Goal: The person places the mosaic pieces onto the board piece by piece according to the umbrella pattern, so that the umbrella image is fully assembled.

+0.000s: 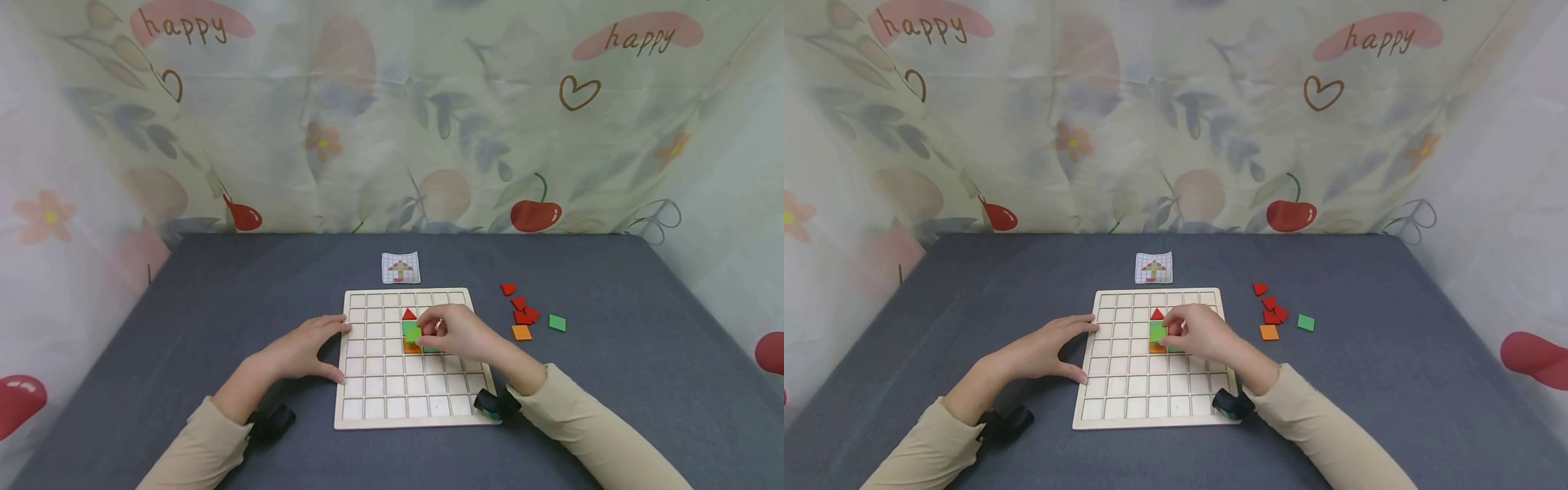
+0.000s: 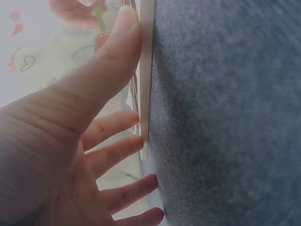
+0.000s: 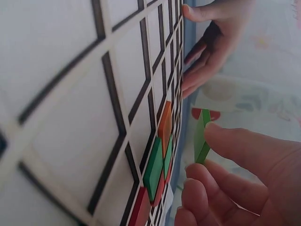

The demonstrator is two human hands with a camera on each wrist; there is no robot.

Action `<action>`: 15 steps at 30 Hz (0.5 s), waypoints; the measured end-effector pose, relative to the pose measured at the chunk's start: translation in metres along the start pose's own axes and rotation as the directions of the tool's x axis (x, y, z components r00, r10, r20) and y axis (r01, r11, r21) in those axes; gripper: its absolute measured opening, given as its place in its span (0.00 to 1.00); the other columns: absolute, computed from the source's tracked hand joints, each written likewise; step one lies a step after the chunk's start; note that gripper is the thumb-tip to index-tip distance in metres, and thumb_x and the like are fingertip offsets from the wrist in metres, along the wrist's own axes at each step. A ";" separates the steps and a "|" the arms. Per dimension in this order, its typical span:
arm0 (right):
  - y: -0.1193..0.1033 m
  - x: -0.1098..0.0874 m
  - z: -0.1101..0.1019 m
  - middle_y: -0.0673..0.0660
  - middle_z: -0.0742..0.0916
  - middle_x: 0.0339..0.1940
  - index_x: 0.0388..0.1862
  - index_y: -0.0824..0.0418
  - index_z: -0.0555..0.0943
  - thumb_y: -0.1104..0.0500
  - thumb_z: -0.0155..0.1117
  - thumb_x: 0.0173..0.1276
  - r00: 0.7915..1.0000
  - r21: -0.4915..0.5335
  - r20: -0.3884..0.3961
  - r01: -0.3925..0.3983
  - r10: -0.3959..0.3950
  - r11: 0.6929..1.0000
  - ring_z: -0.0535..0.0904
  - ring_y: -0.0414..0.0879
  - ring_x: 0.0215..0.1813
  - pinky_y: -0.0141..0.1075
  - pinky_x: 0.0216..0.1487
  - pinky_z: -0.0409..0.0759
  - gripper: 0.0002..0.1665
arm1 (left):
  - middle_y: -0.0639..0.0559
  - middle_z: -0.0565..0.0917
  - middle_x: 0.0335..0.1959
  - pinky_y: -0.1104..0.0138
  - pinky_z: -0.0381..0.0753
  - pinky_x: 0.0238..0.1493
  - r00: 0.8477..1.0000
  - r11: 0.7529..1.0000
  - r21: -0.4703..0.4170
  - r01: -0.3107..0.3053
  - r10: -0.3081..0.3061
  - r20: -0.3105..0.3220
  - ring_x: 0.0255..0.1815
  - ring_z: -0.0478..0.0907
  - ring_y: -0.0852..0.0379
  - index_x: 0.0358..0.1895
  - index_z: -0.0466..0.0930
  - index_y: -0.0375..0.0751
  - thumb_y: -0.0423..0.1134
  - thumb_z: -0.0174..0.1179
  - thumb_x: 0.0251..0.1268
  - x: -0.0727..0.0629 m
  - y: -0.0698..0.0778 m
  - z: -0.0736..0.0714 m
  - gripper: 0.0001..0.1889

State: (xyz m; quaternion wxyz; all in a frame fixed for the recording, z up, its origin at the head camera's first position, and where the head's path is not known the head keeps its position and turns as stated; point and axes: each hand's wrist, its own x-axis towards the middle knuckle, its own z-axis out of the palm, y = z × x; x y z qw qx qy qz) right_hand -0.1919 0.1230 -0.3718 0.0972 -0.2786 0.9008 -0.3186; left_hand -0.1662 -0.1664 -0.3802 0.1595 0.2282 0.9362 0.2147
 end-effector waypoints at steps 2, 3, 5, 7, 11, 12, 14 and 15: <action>-0.002 0.001 0.002 0.49 0.83 0.28 0.42 0.63 0.82 0.57 0.69 0.57 1.000 0.004 0.006 0.002 -0.002 1.000 0.71 0.37 0.26 0.26 0.30 0.71 0.15 | 0.41 0.61 0.71 0.47 0.60 0.68 1.000 1.000 -0.001 0.003 -0.003 0.002 0.72 0.56 0.40 0.67 0.64 0.40 0.56 0.71 0.44 0.000 0.000 0.000 0.46; -0.003 0.002 0.002 0.49 0.83 0.28 0.42 0.62 0.82 0.57 0.69 0.57 1.000 0.008 0.010 -0.002 0.002 1.000 0.71 0.37 0.26 0.26 0.30 0.71 0.15 | 0.41 0.60 0.72 0.47 0.60 0.68 1.000 1.000 -0.001 0.005 -0.005 0.003 0.72 0.56 0.40 0.67 0.64 0.40 0.56 0.71 0.44 0.000 0.000 0.000 0.46; -0.005 0.003 0.004 0.49 0.83 0.27 0.41 0.62 0.82 0.57 0.69 0.57 1.000 0.012 0.014 0.004 -0.004 1.000 0.71 0.37 0.26 0.26 0.30 0.71 0.14 | 0.41 0.60 0.72 0.47 0.60 0.68 1.000 1.000 -0.002 0.006 -0.006 0.004 0.72 0.56 0.40 0.67 0.64 0.40 0.56 0.71 0.44 0.000 0.000 0.000 0.46; -0.007 0.005 0.006 0.50 0.83 0.27 0.40 0.63 0.82 0.58 0.69 0.57 1.000 0.010 0.019 0.016 -0.016 1.000 0.70 0.37 0.25 0.26 0.29 0.70 0.13 | 0.41 0.60 0.72 0.47 0.59 0.68 1.000 1.000 -0.001 0.005 -0.005 0.003 0.72 0.56 0.40 0.67 0.64 0.40 0.56 0.71 0.44 0.000 -0.001 0.000 0.46; -0.009 0.009 0.010 0.49 0.83 0.25 0.37 0.62 0.83 0.58 0.70 0.56 0.999 -0.024 0.026 0.037 -0.037 0.999 0.69 0.36 0.22 0.26 0.28 0.68 0.12 | 0.41 0.61 0.72 0.47 0.60 0.68 1.000 1.000 0.006 0.001 -0.001 0.001 0.72 0.56 0.40 0.67 0.64 0.40 0.56 0.71 0.43 0.000 -0.001 0.000 0.46; -0.009 0.010 0.011 0.49 0.83 0.25 0.37 0.62 0.83 0.57 0.70 0.56 0.999 -0.029 0.030 0.036 -0.035 0.999 0.69 0.36 0.22 0.26 0.28 0.68 0.12 | 0.41 0.61 0.72 0.47 0.60 0.68 1.000 1.000 0.007 0.000 0.000 0.000 0.72 0.56 0.40 0.67 0.64 0.40 0.56 0.71 0.43 0.000 -0.001 0.000 0.46; -0.011 0.012 0.013 0.48 0.83 0.24 0.37 0.61 0.83 0.56 0.71 0.56 0.999 -0.043 0.038 0.035 -0.033 0.998 0.69 0.36 0.22 0.26 0.29 0.69 0.12 | 0.41 0.61 0.71 0.47 0.60 0.68 1.000 1.000 0.007 -0.001 0.001 -0.001 0.72 0.56 0.40 0.67 0.64 0.40 0.56 0.71 0.43 0.000 -0.001 0.000 0.46; -0.012 0.012 0.013 0.48 0.83 0.24 0.37 0.61 0.83 0.56 0.71 0.56 0.999 -0.050 0.043 0.032 -0.030 0.998 0.69 0.36 0.23 0.26 0.30 0.69 0.12 | 0.41 0.61 0.71 0.47 0.60 0.68 1.000 1.000 0.006 -0.002 0.002 -0.001 0.72 0.56 0.40 0.67 0.64 0.40 0.56 0.71 0.43 0.000 -0.001 0.000 0.46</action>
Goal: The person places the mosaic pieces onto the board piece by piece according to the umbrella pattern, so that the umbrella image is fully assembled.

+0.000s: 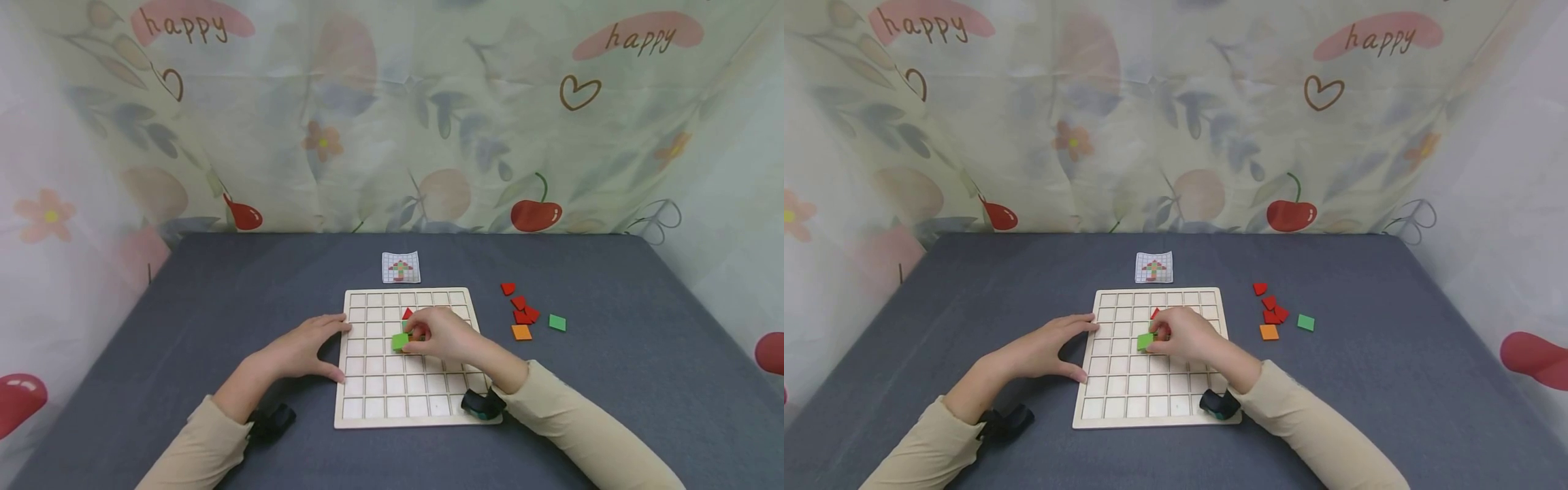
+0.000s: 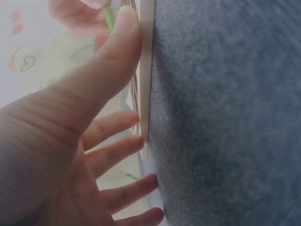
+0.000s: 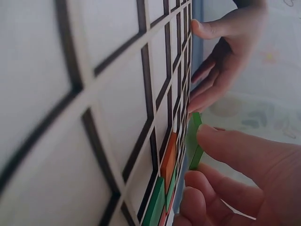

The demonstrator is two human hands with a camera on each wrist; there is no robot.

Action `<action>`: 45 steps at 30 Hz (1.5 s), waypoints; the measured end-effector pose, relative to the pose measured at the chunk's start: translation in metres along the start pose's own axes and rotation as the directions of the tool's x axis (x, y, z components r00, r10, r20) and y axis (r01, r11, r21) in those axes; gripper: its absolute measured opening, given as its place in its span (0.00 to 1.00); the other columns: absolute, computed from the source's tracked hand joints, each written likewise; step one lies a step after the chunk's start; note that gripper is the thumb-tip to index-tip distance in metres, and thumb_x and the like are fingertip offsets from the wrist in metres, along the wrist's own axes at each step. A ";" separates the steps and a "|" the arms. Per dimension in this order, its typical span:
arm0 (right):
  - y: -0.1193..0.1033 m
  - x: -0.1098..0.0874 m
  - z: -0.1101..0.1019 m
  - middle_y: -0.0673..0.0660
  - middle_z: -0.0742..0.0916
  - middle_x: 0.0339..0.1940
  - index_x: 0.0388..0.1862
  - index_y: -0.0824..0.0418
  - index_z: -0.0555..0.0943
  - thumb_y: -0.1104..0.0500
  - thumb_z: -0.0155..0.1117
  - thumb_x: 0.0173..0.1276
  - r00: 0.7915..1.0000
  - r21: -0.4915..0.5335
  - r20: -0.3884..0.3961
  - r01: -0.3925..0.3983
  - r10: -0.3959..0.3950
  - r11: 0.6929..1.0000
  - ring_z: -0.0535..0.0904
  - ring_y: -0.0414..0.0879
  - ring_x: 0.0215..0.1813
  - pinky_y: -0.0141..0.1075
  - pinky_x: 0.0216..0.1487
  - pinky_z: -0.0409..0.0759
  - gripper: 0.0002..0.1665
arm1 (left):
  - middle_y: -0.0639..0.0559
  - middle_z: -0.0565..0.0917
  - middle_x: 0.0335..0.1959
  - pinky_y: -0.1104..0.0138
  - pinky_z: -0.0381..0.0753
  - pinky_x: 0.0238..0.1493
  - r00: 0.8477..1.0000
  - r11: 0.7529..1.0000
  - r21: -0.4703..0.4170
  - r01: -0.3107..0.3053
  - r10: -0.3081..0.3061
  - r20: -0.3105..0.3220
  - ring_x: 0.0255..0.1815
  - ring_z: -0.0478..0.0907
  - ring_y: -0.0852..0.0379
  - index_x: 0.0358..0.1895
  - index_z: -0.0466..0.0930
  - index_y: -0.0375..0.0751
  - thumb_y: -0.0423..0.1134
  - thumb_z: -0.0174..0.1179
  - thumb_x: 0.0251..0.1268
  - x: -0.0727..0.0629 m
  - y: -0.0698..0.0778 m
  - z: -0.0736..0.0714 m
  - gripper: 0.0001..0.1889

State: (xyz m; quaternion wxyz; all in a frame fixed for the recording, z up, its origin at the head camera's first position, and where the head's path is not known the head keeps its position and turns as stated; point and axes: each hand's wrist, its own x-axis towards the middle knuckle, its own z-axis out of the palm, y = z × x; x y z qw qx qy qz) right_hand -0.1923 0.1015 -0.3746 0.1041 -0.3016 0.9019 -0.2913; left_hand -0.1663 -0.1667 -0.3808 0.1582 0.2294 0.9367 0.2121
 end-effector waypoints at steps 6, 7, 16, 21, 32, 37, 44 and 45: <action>-0.006 0.003 0.003 0.47 0.81 0.23 0.35 0.60 0.82 0.56 0.71 0.56 1.000 -0.025 0.010 -0.019 0.019 1.000 0.70 0.37 0.25 0.27 0.32 0.70 0.11 | 0.41 0.61 0.71 0.47 0.60 0.68 1.000 1.000 0.004 -0.001 0.001 0.000 0.72 0.56 0.40 0.67 0.64 0.40 0.56 0.71 0.44 0.000 0.001 0.000 0.45; -0.007 0.004 0.003 0.47 0.81 0.23 0.35 0.60 0.82 0.56 0.71 0.56 1.000 -0.029 0.012 -0.020 0.021 0.999 0.71 0.37 0.25 0.28 0.33 0.70 0.11 | 0.41 0.61 0.71 0.47 0.60 0.68 1.000 1.000 0.006 0.000 0.000 0.000 0.72 0.56 0.40 0.67 0.64 0.40 0.56 0.71 0.44 0.000 0.001 -0.001 0.45; -0.012 0.008 0.007 0.46 0.79 0.21 0.33 0.58 0.82 0.55 0.72 0.54 0.997 -0.092 0.010 -0.076 0.077 0.993 0.70 0.37 0.27 0.28 0.31 0.68 0.10 | 0.41 0.61 0.72 0.47 0.60 0.69 1.000 1.000 0.010 0.011 -0.011 0.004 0.72 0.56 0.40 0.67 0.64 0.40 0.56 0.71 0.43 0.001 0.000 0.000 0.46; -0.013 0.009 0.008 0.46 0.79 0.22 0.33 0.58 0.82 0.56 0.72 0.53 0.995 -0.088 0.015 -0.101 0.103 0.991 0.71 0.38 0.27 0.29 0.30 0.68 0.10 | 0.41 0.61 0.72 0.48 0.60 0.69 1.000 1.000 0.014 0.012 -0.012 0.004 0.72 0.56 0.40 0.67 0.65 0.41 0.57 0.71 0.43 0.002 0.000 0.000 0.46; -0.011 0.009 0.007 0.47 0.78 0.21 0.35 0.58 0.82 0.56 0.73 0.53 0.994 -0.079 0.013 -0.103 0.105 0.992 0.70 0.38 0.26 0.29 0.30 0.67 0.12 | 0.41 0.61 0.72 0.47 0.60 0.69 1.000 1.000 0.010 0.020 -0.020 0.009 0.72 0.56 0.40 0.67 0.64 0.41 0.57 0.71 0.43 0.001 0.001 -0.001 0.46; -0.003 0.004 -0.006 0.48 0.79 0.22 0.38 0.58 0.82 0.54 0.71 0.55 0.990 -0.047 -0.003 -0.140 0.140 0.989 0.70 0.40 0.25 0.30 0.28 0.68 0.13 | 0.41 0.61 0.72 0.47 0.60 0.69 1.000 1.000 0.005 0.016 -0.016 0.006 0.72 0.56 0.40 0.67 0.64 0.41 0.57 0.71 0.43 0.001 0.000 -0.001 0.46; 0.024 -0.009 -0.033 0.53 0.82 0.27 0.42 0.61 0.82 0.56 0.70 0.57 0.968 0.010 -0.082 -0.236 0.236 0.972 0.71 0.43 0.26 0.32 0.25 0.69 0.15 | 0.41 0.60 0.72 0.47 0.60 0.69 1.000 1.000 0.004 0.013 -0.013 0.007 0.72 0.56 0.41 0.67 0.64 0.40 0.57 0.71 0.43 0.001 0.000 0.000 0.46; 0.030 -0.011 -0.037 0.54 0.82 0.28 0.42 0.62 0.82 0.56 0.70 0.57 0.966 0.012 -0.100 -0.237 0.237 0.971 0.71 0.43 0.25 0.32 0.24 0.69 0.16 | 0.41 0.60 0.72 0.47 0.60 0.69 1.000 1.000 0.004 0.013 -0.013 0.007 0.72 0.56 0.41 0.67 0.64 0.41 0.57 0.71 0.43 0.001 0.000 0.000 0.46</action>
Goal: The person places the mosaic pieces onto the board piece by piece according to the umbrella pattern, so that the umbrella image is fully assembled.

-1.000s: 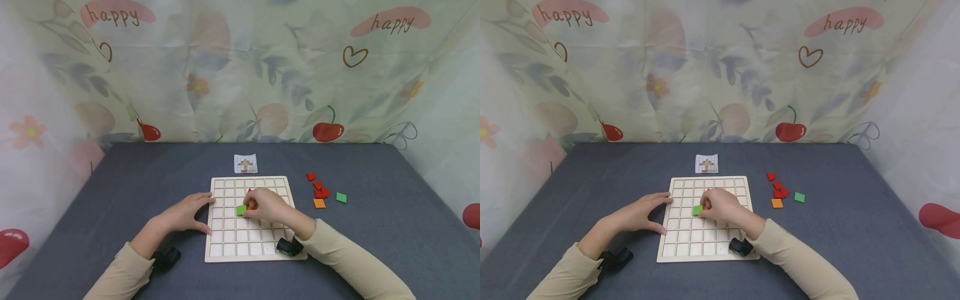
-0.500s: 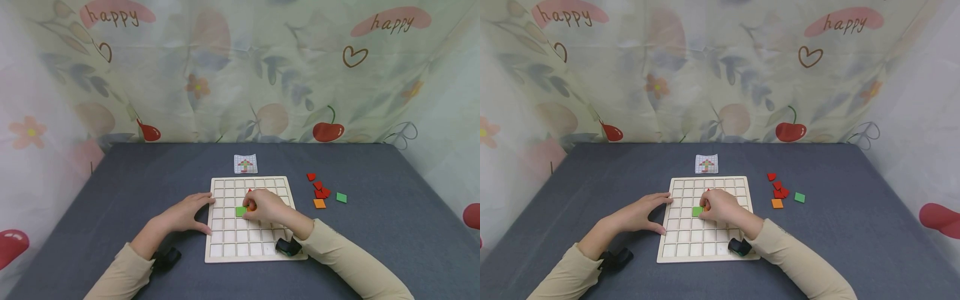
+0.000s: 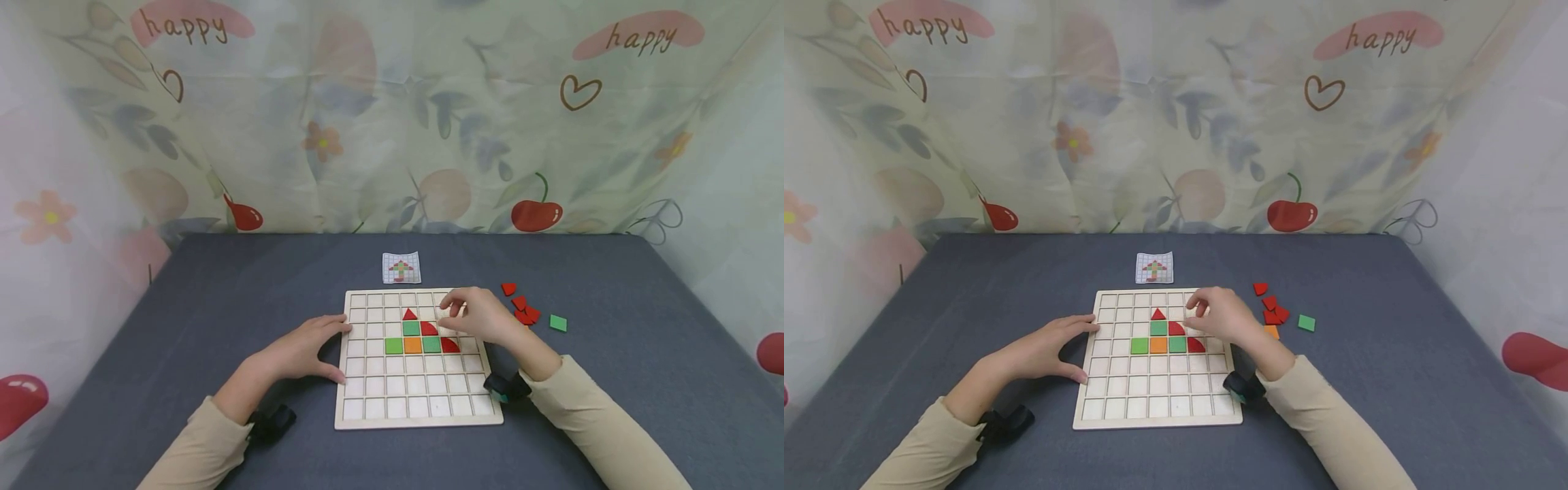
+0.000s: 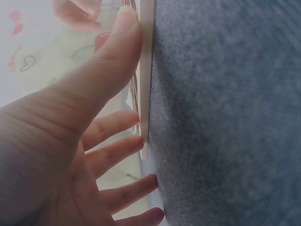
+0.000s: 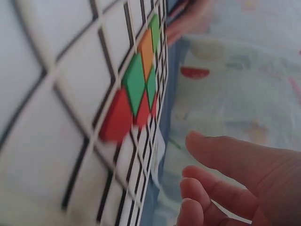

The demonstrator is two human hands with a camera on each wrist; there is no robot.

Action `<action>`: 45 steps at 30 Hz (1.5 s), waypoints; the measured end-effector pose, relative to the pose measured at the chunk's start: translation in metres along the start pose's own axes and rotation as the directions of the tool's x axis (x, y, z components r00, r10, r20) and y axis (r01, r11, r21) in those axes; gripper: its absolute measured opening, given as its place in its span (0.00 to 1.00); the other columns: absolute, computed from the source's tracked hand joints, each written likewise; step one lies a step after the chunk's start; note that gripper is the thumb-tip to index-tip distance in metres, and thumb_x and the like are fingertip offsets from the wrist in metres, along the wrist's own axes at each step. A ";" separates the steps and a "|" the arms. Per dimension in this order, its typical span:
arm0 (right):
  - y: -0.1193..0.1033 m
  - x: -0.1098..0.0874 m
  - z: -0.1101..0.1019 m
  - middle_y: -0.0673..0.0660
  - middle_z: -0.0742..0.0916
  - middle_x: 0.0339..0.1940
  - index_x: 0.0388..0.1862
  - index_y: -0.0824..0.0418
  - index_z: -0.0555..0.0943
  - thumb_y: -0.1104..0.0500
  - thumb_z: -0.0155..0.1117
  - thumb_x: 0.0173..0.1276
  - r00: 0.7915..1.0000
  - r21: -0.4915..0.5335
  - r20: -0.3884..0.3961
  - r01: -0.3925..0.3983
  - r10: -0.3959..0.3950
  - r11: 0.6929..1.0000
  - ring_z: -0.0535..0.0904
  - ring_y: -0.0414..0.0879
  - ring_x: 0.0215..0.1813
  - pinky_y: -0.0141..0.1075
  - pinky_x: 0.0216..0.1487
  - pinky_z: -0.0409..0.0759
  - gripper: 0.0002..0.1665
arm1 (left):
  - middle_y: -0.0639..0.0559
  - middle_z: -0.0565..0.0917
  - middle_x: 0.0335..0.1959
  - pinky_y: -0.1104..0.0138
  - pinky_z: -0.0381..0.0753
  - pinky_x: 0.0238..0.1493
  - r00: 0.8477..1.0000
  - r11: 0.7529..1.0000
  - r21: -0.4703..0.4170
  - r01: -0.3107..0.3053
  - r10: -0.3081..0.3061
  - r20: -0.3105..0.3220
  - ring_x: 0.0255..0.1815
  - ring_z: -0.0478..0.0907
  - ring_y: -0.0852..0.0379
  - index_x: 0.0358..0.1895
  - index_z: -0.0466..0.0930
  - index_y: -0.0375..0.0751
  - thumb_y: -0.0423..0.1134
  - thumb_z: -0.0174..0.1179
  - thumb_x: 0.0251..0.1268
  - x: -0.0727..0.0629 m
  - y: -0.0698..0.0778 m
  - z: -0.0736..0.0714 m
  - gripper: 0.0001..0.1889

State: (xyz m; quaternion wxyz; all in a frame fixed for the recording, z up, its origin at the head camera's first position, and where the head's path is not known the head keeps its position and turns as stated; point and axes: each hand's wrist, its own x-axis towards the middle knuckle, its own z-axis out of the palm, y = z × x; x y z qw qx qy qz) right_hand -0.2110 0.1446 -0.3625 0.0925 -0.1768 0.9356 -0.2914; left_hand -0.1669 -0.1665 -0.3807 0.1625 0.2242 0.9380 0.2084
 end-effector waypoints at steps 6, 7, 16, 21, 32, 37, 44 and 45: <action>0.035 -0.001 -0.025 0.58 0.82 0.30 0.43 0.66 0.81 0.56 0.68 0.59 0.994 0.036 -0.086 -0.060 0.063 0.998 0.73 0.45 0.28 0.33 0.27 0.71 0.17 | 0.41 0.60 0.72 0.47 0.60 0.69 1.000 1.000 0.003 0.003 -0.003 -0.001 0.72 0.56 0.41 0.67 0.64 0.41 0.57 0.71 0.43 0.000 0.000 0.000 0.46; 0.041 -0.001 -0.028 0.59 0.82 0.31 0.44 0.66 0.81 0.56 0.67 0.59 0.992 0.039 -0.095 -0.081 0.085 0.996 0.74 0.46 0.30 0.33 0.28 0.72 0.18 | 0.41 0.60 0.72 0.47 0.60 0.69 1.000 1.000 0.003 0.003 -0.003 -0.001 0.72 0.56 0.41 0.67 0.64 0.41 0.58 0.71 0.43 0.000 -0.001 0.000 0.46; 0.089 0.006 -0.046 0.67 0.82 0.44 0.51 0.68 0.77 0.52 0.65 0.61 0.958 0.010 -0.132 -0.256 0.255 0.967 0.77 0.55 0.42 0.42 0.42 0.78 0.25 | 0.41 0.60 0.72 0.47 0.59 0.69 1.000 1.000 0.005 0.001 -0.001 -0.001 0.72 0.56 0.40 0.67 0.64 0.40 0.57 0.71 0.43 0.000 0.000 0.000 0.46; 0.098 0.009 -0.048 0.69 0.80 0.46 0.53 0.70 0.74 0.52 0.64 0.62 0.950 -0.002 -0.126 -0.287 0.284 0.958 0.76 0.56 0.43 0.43 0.43 0.78 0.27 | 0.41 0.60 0.72 0.47 0.59 0.69 1.000 1.000 0.006 0.002 -0.002 -0.001 0.72 0.56 0.41 0.67 0.64 0.40 0.57 0.71 0.43 0.000 0.000 0.000 0.46; 0.100 0.015 -0.050 0.69 0.79 0.46 0.53 0.73 0.74 0.52 0.64 0.62 0.936 -0.026 -0.107 -0.341 0.337 0.940 0.75 0.55 0.42 0.38 0.39 0.77 0.29 | 0.42 0.60 0.72 0.48 0.59 0.69 1.000 1.000 0.011 0.006 -0.006 -0.002 0.73 0.56 0.41 0.67 0.64 0.41 0.58 0.70 0.43 0.001 -0.001 0.001 0.46; 0.101 0.017 -0.049 0.68 0.80 0.44 0.51 0.73 0.74 0.52 0.65 0.61 0.937 -0.039 -0.110 -0.336 0.331 0.941 0.75 0.54 0.40 0.37 0.37 0.76 0.28 | 0.42 0.60 0.72 0.48 0.59 0.69 1.000 1.000 0.009 0.006 -0.006 -0.003 0.73 0.56 0.41 0.67 0.64 0.41 0.57 0.71 0.43 0.001 0.000 0.000 0.46; 0.101 0.013 -0.049 0.69 0.80 0.45 0.50 0.72 0.74 0.52 0.65 0.61 0.937 -0.017 -0.131 -0.328 0.324 0.944 0.76 0.55 0.42 0.39 0.39 0.77 0.27 | 0.42 0.60 0.72 0.47 0.59 0.69 1.000 1.000 0.008 0.003 -0.003 -0.004 0.72 0.56 0.41 0.67 0.64 0.41 0.57 0.71 0.43 0.000 -0.001 0.001 0.46; 0.100 0.012 -0.049 0.69 0.80 0.45 0.50 0.72 0.74 0.52 0.65 0.61 0.938 -0.013 -0.137 -0.323 0.318 0.946 0.76 0.56 0.42 0.40 0.40 0.78 0.27 | 0.42 0.60 0.72 0.48 0.60 0.69 1.000 1.000 0.008 0.003 -0.003 -0.005 0.72 0.56 0.41 0.67 0.64 0.41 0.57 0.71 0.43 0.000 -0.001 0.001 0.46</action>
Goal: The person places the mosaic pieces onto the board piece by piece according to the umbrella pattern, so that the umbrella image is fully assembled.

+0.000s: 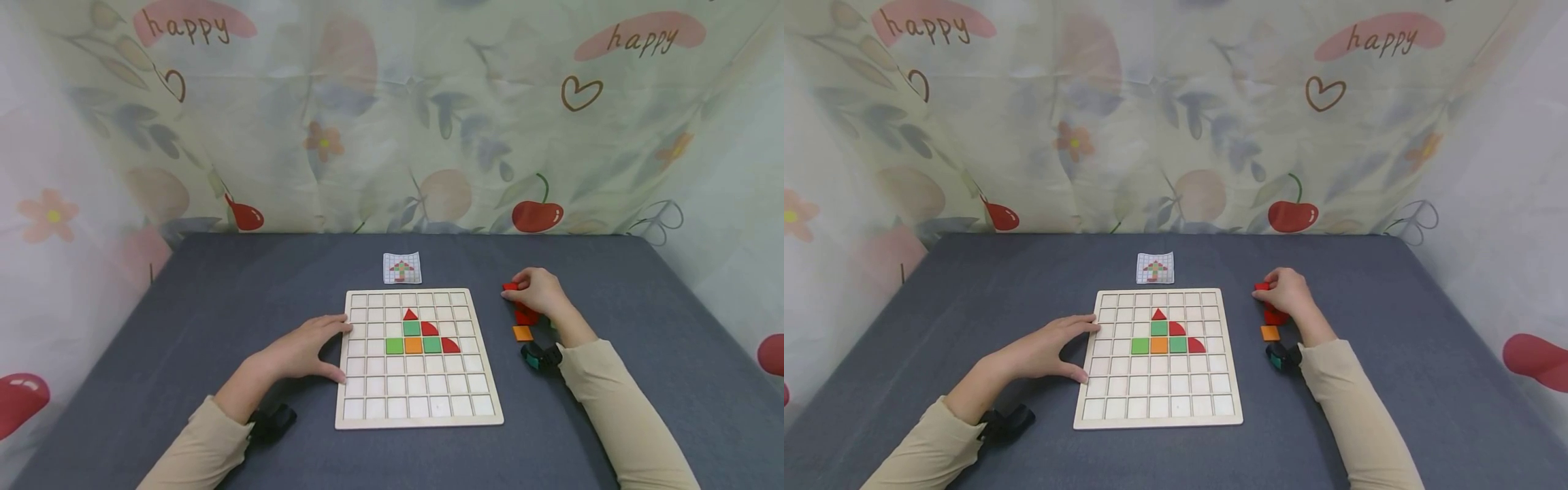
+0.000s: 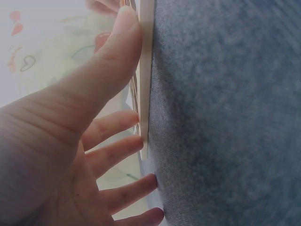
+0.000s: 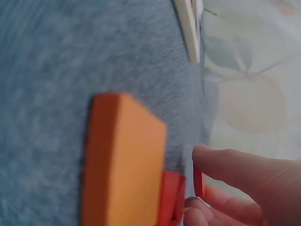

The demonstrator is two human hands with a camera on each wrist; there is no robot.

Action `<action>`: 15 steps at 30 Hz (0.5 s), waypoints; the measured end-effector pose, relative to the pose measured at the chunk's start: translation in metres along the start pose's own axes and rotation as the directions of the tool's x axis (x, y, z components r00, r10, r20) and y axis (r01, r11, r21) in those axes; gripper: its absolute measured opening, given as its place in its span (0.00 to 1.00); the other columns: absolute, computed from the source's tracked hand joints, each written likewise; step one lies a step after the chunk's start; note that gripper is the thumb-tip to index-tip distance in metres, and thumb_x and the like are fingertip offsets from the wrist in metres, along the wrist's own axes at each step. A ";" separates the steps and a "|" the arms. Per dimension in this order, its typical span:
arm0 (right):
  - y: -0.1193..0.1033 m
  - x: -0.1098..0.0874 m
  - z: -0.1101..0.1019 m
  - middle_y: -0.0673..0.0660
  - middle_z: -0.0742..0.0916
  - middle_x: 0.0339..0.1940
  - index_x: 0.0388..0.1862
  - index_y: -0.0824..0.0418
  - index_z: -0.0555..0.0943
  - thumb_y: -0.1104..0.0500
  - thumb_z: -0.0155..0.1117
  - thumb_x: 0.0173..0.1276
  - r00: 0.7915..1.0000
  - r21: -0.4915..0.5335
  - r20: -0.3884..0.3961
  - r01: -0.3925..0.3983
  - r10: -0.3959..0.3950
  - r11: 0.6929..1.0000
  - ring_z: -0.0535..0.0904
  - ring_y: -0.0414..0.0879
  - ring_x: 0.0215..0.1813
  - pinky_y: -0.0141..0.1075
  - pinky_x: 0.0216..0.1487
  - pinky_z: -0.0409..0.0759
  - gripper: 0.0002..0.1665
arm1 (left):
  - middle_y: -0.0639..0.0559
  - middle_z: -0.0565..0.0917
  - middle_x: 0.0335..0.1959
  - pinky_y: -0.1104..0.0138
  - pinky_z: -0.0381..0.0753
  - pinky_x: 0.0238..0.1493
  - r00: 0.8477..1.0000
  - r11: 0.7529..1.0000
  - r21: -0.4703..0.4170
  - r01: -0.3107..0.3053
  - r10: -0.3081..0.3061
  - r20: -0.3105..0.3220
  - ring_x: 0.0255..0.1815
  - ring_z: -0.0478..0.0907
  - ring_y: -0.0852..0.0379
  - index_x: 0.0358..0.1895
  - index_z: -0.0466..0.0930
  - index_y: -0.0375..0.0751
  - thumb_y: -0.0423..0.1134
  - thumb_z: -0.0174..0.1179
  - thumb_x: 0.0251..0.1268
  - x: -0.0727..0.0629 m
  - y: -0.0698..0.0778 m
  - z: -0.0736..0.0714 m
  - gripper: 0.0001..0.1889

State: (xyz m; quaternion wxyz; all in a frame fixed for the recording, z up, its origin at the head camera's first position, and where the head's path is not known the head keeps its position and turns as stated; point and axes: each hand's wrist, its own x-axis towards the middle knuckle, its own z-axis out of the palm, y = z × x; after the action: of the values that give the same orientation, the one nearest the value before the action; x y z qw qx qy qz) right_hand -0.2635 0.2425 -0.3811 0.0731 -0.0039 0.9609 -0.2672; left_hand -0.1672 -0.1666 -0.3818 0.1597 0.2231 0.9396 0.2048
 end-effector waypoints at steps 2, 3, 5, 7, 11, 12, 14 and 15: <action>-0.001 -0.002 -0.001 0.70 0.80 0.47 0.51 0.72 0.74 0.53 0.65 0.61 1.000 0.013 -0.009 0.009 -0.009 1.000 0.77 0.58 0.44 0.42 0.42 0.79 0.27 | 0.42 0.60 0.72 0.48 0.60 0.69 1.000 1.000 0.000 0.000 0.000 -0.001 0.72 0.56 0.41 0.67 0.64 0.41 0.57 0.71 0.43 0.000 0.000 0.000 0.46; -0.001 -0.003 -0.002 0.71 0.80 0.48 0.51 0.72 0.74 0.53 0.64 0.61 1.000 0.022 -0.011 0.013 -0.012 1.000 0.77 0.58 0.45 0.43 0.43 0.79 0.27 | 0.42 0.60 0.72 0.48 0.60 0.69 1.000 1.000 0.000 0.000 0.000 0.000 0.72 0.56 0.41 0.67 0.64 0.41 0.57 0.71 0.43 0.000 0.000 0.000 0.46; -0.003 -0.004 -0.003 0.71 0.80 0.49 0.53 0.71 0.74 0.53 0.64 0.61 1.000 0.039 -0.014 0.017 -0.016 0.999 0.77 0.59 0.46 0.45 0.45 0.79 0.28 | 0.42 0.60 0.72 0.48 0.60 0.69 1.000 1.000 0.001 0.002 -0.002 0.000 0.72 0.56 0.41 0.67 0.64 0.41 0.58 0.71 0.43 0.000 0.000 0.000 0.46; -0.004 -0.006 -0.004 0.71 0.81 0.49 0.54 0.70 0.73 0.53 0.64 0.61 1.000 0.056 -0.013 0.018 -0.017 0.998 0.77 0.59 0.47 0.45 0.46 0.79 0.28 | 0.42 0.60 0.72 0.48 0.60 0.69 1.000 1.000 0.001 0.002 -0.002 0.000 0.72 0.56 0.41 0.67 0.64 0.41 0.57 0.71 0.42 0.000 0.000 0.000 0.47; -0.007 -0.009 -0.003 0.70 0.81 0.49 0.56 0.68 0.73 0.54 0.65 0.61 1.000 0.099 -0.002 0.024 -0.024 0.995 0.78 0.57 0.46 0.42 0.43 0.79 0.28 | 0.41 0.60 0.72 0.47 0.60 0.69 1.000 1.000 0.002 0.000 0.000 -0.001 0.72 0.56 0.41 0.67 0.64 0.41 0.57 0.71 0.42 0.000 0.000 0.000 0.47; -0.008 -0.011 -0.003 0.70 0.82 0.49 0.57 0.67 0.73 0.55 0.65 0.61 0.999 0.110 0.002 0.032 -0.032 0.993 0.78 0.56 0.45 0.41 0.42 0.79 0.27 | 0.41 0.60 0.72 0.47 0.60 0.69 1.000 1.000 0.001 0.000 0.000 0.000 0.72 0.56 0.41 0.67 0.64 0.41 0.57 0.71 0.43 0.000 0.000 0.000 0.47; -0.010 -0.013 -0.002 0.69 0.82 0.48 0.57 0.66 0.73 0.56 0.65 0.62 0.999 0.130 0.006 0.053 -0.054 0.990 0.78 0.55 0.43 0.38 0.40 0.78 0.27 | 0.41 0.60 0.72 0.47 0.60 0.69 1.000 1.000 0.000 -0.001 0.001 0.002 0.72 0.56 0.41 0.67 0.64 0.41 0.57 0.71 0.43 0.000 0.000 0.000 0.47; -0.010 -0.014 -0.001 0.69 0.82 0.47 0.58 0.65 0.73 0.56 0.65 0.62 0.998 0.139 0.006 0.067 -0.069 0.988 0.78 0.54 0.42 0.37 0.39 0.78 0.27 | 0.41 0.60 0.72 0.47 0.60 0.69 1.000 1.000 -0.001 -0.001 0.001 0.002 0.72 0.56 0.41 0.67 0.64 0.41 0.57 0.71 0.43 0.000 0.000 0.000 0.47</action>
State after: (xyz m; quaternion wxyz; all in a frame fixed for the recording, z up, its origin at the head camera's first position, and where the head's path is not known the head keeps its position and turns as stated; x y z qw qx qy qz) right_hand -0.2502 0.2350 -0.3728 0.0693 -0.0329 0.9388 -0.3358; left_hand -0.1671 -0.1665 -0.3816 0.1606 0.2235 0.9392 0.2053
